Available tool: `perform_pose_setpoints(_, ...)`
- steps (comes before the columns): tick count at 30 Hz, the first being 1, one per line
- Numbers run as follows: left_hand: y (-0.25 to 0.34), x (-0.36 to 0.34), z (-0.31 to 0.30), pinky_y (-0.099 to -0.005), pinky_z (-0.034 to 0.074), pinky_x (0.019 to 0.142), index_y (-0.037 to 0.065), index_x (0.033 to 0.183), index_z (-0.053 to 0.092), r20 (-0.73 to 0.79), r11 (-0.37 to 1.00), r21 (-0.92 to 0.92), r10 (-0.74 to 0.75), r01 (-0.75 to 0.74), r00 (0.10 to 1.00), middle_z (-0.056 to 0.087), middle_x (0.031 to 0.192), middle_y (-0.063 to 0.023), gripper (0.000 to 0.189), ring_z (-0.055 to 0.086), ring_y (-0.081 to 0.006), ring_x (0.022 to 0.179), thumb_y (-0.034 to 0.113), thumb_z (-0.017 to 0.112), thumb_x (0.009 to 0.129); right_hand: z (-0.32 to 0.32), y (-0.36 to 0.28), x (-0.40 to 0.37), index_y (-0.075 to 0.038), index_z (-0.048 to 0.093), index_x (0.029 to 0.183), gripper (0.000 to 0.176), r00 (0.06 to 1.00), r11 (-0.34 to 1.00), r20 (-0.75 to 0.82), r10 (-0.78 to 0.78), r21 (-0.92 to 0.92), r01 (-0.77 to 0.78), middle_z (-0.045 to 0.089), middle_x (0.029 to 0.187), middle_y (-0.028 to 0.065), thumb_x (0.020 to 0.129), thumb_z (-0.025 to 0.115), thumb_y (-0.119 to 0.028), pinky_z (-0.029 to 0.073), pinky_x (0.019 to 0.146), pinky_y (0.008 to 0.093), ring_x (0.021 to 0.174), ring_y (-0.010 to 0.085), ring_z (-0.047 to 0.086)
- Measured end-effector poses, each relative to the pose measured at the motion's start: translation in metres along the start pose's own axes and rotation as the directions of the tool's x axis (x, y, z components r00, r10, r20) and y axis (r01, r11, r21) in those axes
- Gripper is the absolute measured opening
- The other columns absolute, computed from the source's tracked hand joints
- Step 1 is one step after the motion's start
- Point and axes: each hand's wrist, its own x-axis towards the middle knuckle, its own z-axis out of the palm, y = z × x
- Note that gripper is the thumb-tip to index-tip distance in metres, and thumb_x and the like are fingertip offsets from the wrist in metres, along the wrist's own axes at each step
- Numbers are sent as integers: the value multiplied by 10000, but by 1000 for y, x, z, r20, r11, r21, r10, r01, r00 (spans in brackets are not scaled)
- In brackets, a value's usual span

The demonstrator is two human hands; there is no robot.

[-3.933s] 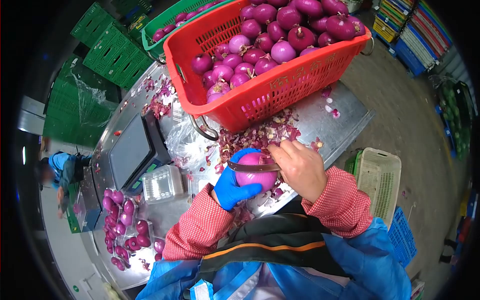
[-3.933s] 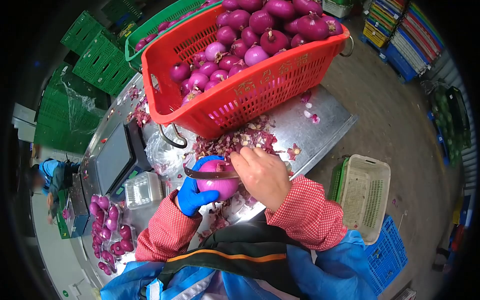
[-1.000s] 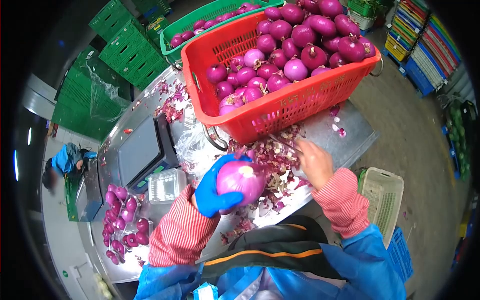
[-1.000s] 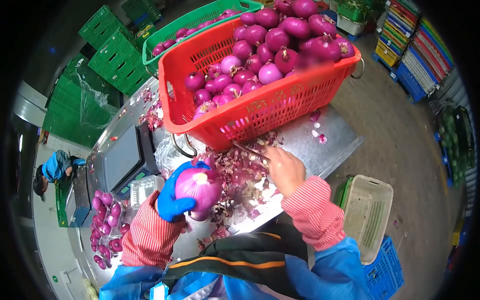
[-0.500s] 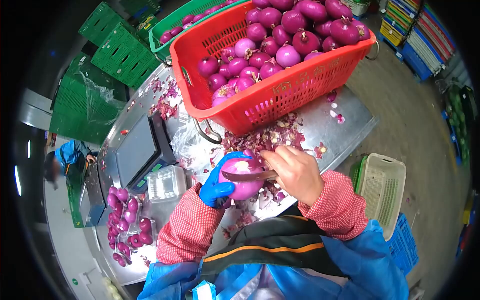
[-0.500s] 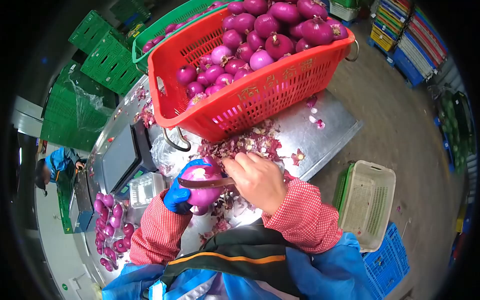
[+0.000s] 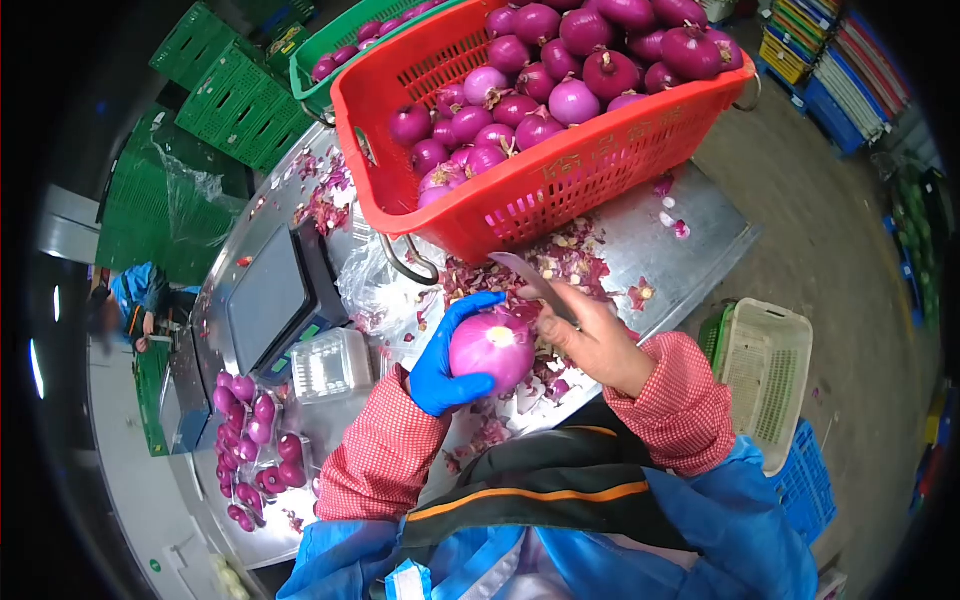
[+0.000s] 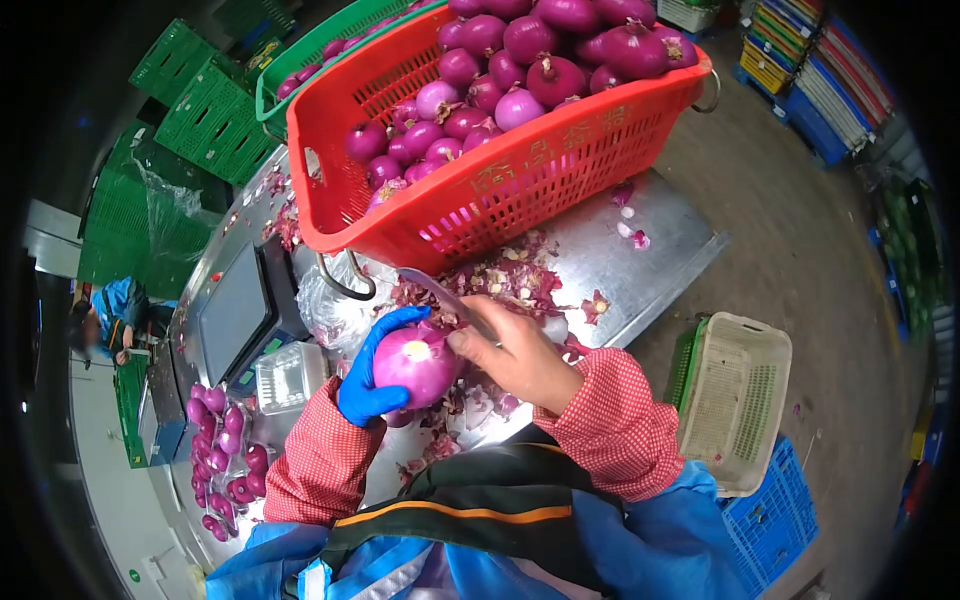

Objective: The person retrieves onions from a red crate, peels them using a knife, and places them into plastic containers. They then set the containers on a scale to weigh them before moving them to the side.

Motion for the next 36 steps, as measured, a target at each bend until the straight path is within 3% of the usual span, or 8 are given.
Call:
perform_pose_setpoints(8,-16,5,1,-364,407,1050,30,1436,326,-148,890,456,67,7,987,528,1280,-148,992,537,-252,1185,216,865,624,1,-34,-12,-16,628,958,131,986,949,150,-71,316,20,658,820,32,873,684,-99,500,730,292,765,117,614)
perform_pose_setpoints(10,-23,3,-1,-404,528,884,71,1432,345,-195,990,136,-19,46,981,530,1282,-155,869,597,-269,1105,294,813,734,-13,-11,0,-25,627,1098,235,992,989,-21,125,87,-123,659,972,70,903,658,-153,486,821,308,929,132,602)
perform_pose_setpoints(12,-20,3,8,-415,584,759,96,1432,350,-212,898,-416,-246,140,946,535,1279,-161,797,642,-281,1029,349,769,802,-15,12,2,-33,553,1282,402,975,931,-122,-187,-339,136,623,1167,139,929,640,-204,471,921,346,1108,200,580)
perform_pose_setpoints(15,-20,2,11,-409,603,679,134,1477,256,102,670,-639,-413,378,905,556,1257,-156,831,678,-295,900,434,706,846,1,2,-13,-54,430,1416,547,994,996,67,-85,26,83,562,1308,179,958,607,-296,437,1013,387,1243,275,530)
perform_pose_setpoints(21,-30,8,29,-374,370,1104,63,1466,291,-154,990,-1,139,-141,978,424,1417,-110,957,447,-223,1298,68,850,689,11,24,-22,-10,506,1316,479,904,784,161,397,452,-425,615,816,54,1010,517,-378,503,675,299,705,139,604)
perform_pose_setpoints(25,-34,5,27,-375,389,1086,44,1432,338,-214,991,-105,63,-87,975,454,1382,-109,920,481,-228,1260,74,852,670,28,22,-21,-25,615,1145,319,951,958,-255,-175,-269,104,585,771,79,959,583,-283,503,637,331,733,204,639)
perform_pose_setpoints(28,-41,-4,17,-388,413,1060,37,1415,351,-208,998,47,46,-37,977,487,1340,-105,904,498,-220,1232,92,855,666,12,-2,-24,-41,639,1087,264,898,579,-57,-436,-782,232,606,838,83,875,619,-196,515,662,336,784,228,647)
perform_pose_setpoints(36,-21,-20,28,-371,420,1041,26,1371,402,-219,991,135,11,19,976,513,1281,-122,845,517,-222,1189,143,859,670,7,14,-19,-59,646,1051,280,890,365,-3,-456,-913,184,567,830,55,773,614,-75,526,628,325,793,204,625)
